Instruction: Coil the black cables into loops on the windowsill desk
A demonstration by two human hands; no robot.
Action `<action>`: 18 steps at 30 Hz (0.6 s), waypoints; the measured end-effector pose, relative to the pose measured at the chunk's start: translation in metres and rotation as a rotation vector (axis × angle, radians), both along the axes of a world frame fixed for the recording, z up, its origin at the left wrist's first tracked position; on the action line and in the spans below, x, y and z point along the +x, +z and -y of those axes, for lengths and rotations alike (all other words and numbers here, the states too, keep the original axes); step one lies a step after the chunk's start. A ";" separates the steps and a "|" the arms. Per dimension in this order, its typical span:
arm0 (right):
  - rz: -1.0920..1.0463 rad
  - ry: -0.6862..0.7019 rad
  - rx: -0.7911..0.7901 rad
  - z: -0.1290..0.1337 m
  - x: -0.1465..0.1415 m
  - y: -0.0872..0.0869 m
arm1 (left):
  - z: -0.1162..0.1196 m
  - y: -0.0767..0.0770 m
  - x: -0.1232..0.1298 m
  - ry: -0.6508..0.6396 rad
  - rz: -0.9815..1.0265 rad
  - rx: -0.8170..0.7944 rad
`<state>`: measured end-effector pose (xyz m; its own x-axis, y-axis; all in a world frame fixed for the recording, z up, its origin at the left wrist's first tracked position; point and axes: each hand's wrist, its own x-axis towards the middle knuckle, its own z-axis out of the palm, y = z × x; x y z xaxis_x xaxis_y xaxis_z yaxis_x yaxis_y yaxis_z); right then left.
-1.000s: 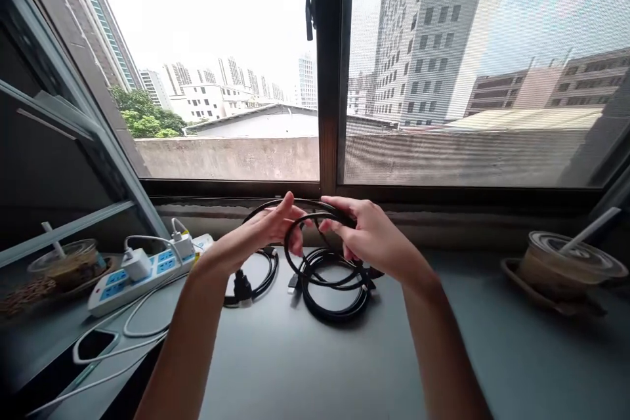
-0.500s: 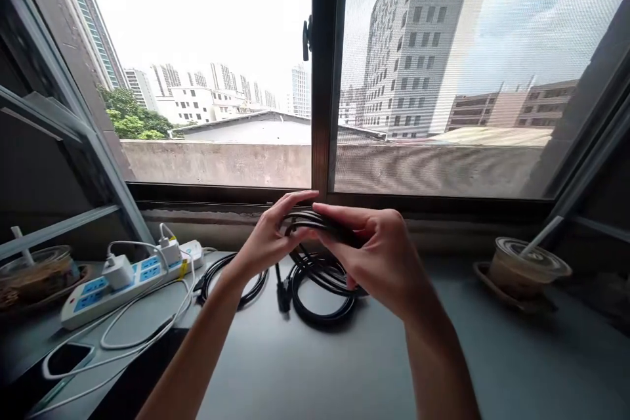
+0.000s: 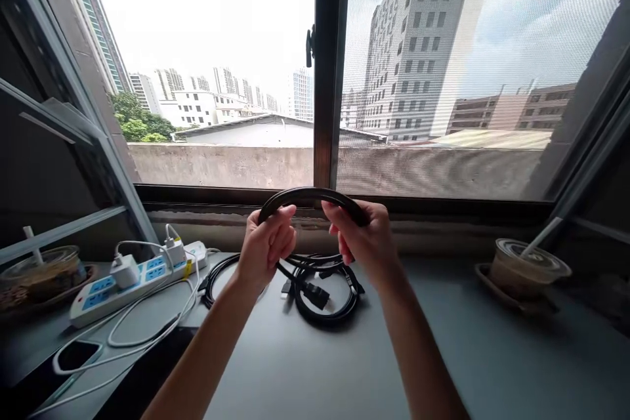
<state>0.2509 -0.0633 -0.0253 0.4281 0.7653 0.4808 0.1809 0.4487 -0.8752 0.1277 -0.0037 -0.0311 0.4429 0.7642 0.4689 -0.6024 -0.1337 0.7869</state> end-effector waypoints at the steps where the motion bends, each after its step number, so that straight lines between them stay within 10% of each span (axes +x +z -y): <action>1: -0.020 0.010 0.002 0.002 0.002 0.001 | -0.003 -0.001 -0.001 -0.029 -0.036 0.026; 8: 0.303 -0.216 -0.025 0.018 0.017 0.009 | -0.023 0.001 -0.012 -0.083 -0.555 0.297; 18: 0.571 -0.327 -0.057 -0.001 0.005 0.001 | -0.017 0.012 -0.019 0.084 -0.307 0.025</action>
